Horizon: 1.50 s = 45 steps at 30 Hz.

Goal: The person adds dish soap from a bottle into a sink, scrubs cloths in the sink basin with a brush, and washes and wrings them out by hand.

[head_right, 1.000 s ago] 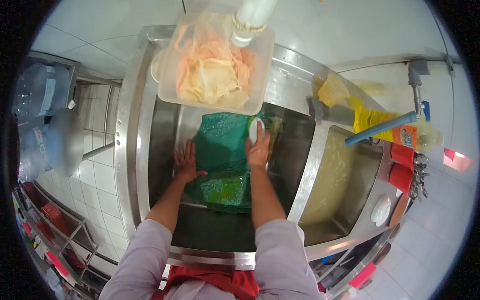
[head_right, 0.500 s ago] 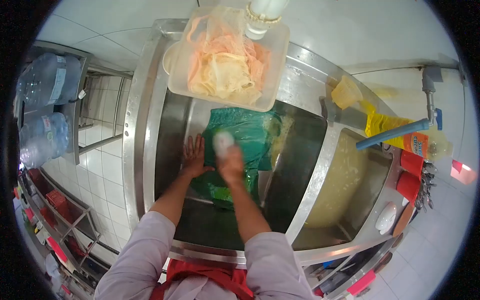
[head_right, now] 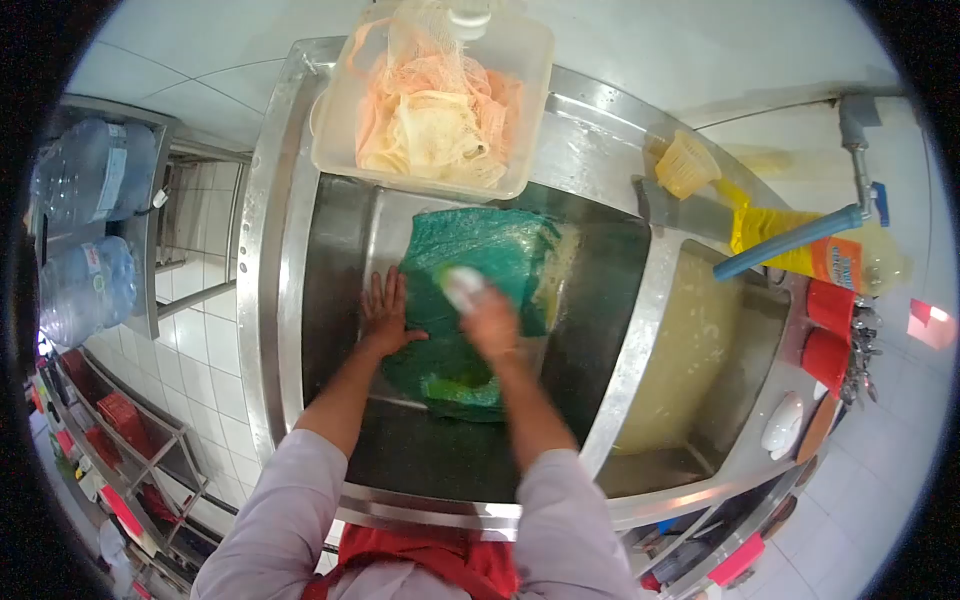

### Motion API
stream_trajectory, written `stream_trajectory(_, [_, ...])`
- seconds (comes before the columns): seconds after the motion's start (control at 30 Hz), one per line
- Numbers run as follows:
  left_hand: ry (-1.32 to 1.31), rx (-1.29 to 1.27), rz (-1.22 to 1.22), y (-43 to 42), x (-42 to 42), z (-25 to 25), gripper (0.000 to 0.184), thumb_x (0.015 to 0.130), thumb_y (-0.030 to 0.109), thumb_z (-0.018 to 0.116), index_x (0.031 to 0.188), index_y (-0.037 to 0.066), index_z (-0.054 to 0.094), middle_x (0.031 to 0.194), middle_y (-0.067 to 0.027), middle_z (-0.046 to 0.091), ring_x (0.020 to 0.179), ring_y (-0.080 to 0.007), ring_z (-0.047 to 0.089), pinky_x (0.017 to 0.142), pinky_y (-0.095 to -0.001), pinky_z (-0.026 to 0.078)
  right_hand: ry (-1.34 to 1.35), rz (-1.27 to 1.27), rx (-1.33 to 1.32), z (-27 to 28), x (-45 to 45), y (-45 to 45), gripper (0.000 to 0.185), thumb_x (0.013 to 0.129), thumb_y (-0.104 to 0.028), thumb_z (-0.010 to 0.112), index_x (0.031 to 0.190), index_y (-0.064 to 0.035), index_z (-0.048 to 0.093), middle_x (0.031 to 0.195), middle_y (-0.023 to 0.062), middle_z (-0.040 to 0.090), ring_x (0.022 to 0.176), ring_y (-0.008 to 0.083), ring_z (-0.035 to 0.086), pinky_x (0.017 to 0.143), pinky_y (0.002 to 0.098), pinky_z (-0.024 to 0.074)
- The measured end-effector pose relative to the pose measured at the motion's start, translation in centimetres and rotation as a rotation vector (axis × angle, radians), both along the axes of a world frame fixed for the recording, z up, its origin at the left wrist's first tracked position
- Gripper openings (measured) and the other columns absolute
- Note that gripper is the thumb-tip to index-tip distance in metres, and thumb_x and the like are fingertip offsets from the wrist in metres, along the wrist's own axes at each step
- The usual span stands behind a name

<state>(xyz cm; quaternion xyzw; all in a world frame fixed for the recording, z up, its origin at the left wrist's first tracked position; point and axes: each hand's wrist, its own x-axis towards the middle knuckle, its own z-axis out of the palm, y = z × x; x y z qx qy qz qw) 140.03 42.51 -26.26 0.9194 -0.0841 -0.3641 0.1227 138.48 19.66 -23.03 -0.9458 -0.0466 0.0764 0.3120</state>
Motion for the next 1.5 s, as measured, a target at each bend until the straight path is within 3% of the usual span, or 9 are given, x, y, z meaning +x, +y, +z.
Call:
stream_trajectory(0.1, [-0.030,-0.018,0.001,0.4,-2.1,0.5,0.130,0.064,0.058,0.077,0.151,0.007,-0.006,0.159,-0.0079,-0.013,0.144,-0.0372,-0.014,0.113,-0.0603,0.001,-0.020,-0.496,0.063,-2.4,2.1,-6.6,0.064,0.083,-0.015,0.062,0.142,-0.0250,0.041,0.128,0.0200,0.049,0.100,0.0377,0.060,0.084,0.0464,0.0513])
stream_trajectory(0.53, [-0.394,-0.287,-0.359,-4.5,8.2,-0.4,0.111,0.072,0.065,0.064,0.150,0.004,0.015,0.158,-0.0120,0.009,0.146,-0.0294,0.008,0.118,-0.0464,0.008,0.112,-0.382,-0.202,1.0,-0.5,0.5,0.086,0.075,-0.015,0.071,0.148,-0.0178,0.026,0.126,0.0214,0.046,0.106,0.0416,0.053,0.088,0.0504,0.0471])
stream_trajectory(0.63, [-0.530,-0.192,0.003,-2.9,5.0,-1.2,0.113,0.070,0.066,0.067,0.150,0.004,0.016,0.158,-0.0115,0.012,0.146,-0.0281,0.011,0.118,-0.0446,0.011,0.111,-0.435,-0.152,0.4,1.8,-1.7,0.087,0.074,-0.010,0.070,0.148,-0.0215,0.026,0.128,0.0198,0.046,0.107,0.0405,0.053,0.090,0.0483,0.0463])
stream_trajectory(1.03, [-0.129,0.071,0.354,-1.5,-6.2,0.8,0.138,0.062,0.070,0.072,0.147,-0.003,-0.009,0.156,-0.0225,-0.008,0.145,-0.0360,-0.008,0.116,-0.0493,0.002,-0.146,0.439,-0.111,-5.2,2.3,6.2,0.070,0.076,-0.011,0.066,0.138,-0.0339,0.044,0.131,0.0183,0.048,0.109,0.0333,0.057,0.090,0.0431,0.0506])
stream_trajectory(1.13, [-0.112,0.076,0.364,-1.3,-6.1,0.6,0.144,0.057,0.070,0.075,0.147,-0.003,-0.010,0.156,-0.0215,-0.010,0.145,-0.0356,-0.009,0.116,-0.0492,0.002,0.229,-0.163,-0.051,-2.3,5.8,-3.0,0.070,0.072,-0.015,0.070,0.137,-0.0258,0.046,0.126,0.0171,0.051,0.105,0.0349,0.057,0.091,0.0430,0.0499])
stream_trajectory(1.27, [-0.051,0.036,0.299,0.1,-6.4,-0.8,0.147,0.054,0.069,0.077,0.147,-0.001,-0.012,0.156,-0.0209,-0.015,0.145,-0.0354,-0.013,0.116,-0.0492,0.001,-0.013,-0.300,-0.056,1.1,3.1,3.3,0.067,0.079,-0.016,0.063,0.141,-0.0283,0.042,0.132,0.0196,0.044,0.103,0.0373,0.056,0.091,0.0446,0.0471])
stream_trajectory(1.43, [0.095,0.084,0.124,1.3,-6.0,-0.4,0.144,0.060,0.065,0.077,0.146,-0.001,-0.018,0.154,-0.0230,-0.021,0.143,-0.0376,-0.019,0.115,-0.0506,-0.002,0.360,-0.146,0.237,-2.5,0.8,6.0,0.042,0.086,-0.021,0.057,0.128,-0.0242,0.055,0.112,0.0218,0.059,0.110,0.0364,0.056,0.095,0.0435,0.0466])
stream_trajectory(1.47, [0.139,0.081,0.121,1.4,-5.9,-0.2,0.142,0.064,0.064,0.076,0.145,-0.001,-0.022,0.153,-0.0241,-0.023,0.142,-0.0386,-0.021,0.115,-0.0507,-0.003,-0.130,0.225,-0.395,-7.6,1.6,0.7,0.040,0.086,-0.023,0.059,0.127,-0.0205,0.056,0.109,0.0211,0.061,0.109,0.0324,0.058,0.090,0.0414,0.0493])
stream_trajectory(1.5, [0.222,0.104,0.114,2.7,-9.0,0.0,0.142,0.064,0.064,0.076,0.145,-0.001,-0.022,0.153,-0.0241,-0.023,0.142,-0.0386,-0.021,0.115,-0.0507,-0.003,-0.049,0.235,-0.367,-6.8,-0.2,-1.6,0.040,0.086,-0.023,0.059,0.127,-0.0205,0.056,0.109,0.0211,0.061,0.109,0.0324,0.058,0.090,0.0414,0.0493])
